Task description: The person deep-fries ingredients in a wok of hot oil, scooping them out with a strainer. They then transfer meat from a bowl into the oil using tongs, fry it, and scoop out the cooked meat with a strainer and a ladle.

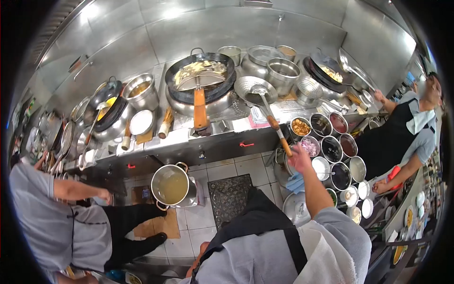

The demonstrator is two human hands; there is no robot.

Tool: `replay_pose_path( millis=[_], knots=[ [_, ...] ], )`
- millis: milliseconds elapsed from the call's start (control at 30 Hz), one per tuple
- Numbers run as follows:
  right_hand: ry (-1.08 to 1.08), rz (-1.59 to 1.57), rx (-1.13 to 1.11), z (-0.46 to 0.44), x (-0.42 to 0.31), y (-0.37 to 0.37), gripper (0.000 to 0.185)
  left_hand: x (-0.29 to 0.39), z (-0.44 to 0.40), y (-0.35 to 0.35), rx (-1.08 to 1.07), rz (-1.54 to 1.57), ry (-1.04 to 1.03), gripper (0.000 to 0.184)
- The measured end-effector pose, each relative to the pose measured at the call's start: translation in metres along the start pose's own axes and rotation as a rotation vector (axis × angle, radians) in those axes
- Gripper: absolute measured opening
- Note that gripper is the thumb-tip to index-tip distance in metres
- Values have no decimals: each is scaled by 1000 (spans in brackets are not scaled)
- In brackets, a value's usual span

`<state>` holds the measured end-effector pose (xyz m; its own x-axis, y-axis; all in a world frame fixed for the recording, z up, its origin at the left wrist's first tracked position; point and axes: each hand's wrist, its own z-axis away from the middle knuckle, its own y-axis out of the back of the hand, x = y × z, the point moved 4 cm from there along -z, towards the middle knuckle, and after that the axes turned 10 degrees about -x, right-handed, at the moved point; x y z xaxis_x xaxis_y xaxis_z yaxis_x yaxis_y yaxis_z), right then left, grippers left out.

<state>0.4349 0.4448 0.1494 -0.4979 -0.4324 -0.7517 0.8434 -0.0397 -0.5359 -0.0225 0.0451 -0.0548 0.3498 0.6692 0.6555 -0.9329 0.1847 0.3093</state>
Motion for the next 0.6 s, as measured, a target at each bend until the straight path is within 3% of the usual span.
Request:
replay_pose_path(
  millis=[133,333,367,467,500,600],
  knots=[
    [-120,877,40,-15,-68,-57,32,12,-14,9,-37,-75,3,18],
    [-46,397,-224,-51,-135,-102,17,54,-53,30,-35,-186,0,18],
    [-65,189,-308,-51,-150,-114,19,67,-59,33,-31,-202,-2,18],
    [106,-45,-490,-77,-177,-130,23,99,-84,45,-12,-284,-45,18],
    [151,-114,-556,-98,-177,-130,32,115,-93,48,-5,-326,-68,18],
    [151,132,-355,-137,-200,-144,38,160,-120,52,42,-627,-257,18]
  ],
)
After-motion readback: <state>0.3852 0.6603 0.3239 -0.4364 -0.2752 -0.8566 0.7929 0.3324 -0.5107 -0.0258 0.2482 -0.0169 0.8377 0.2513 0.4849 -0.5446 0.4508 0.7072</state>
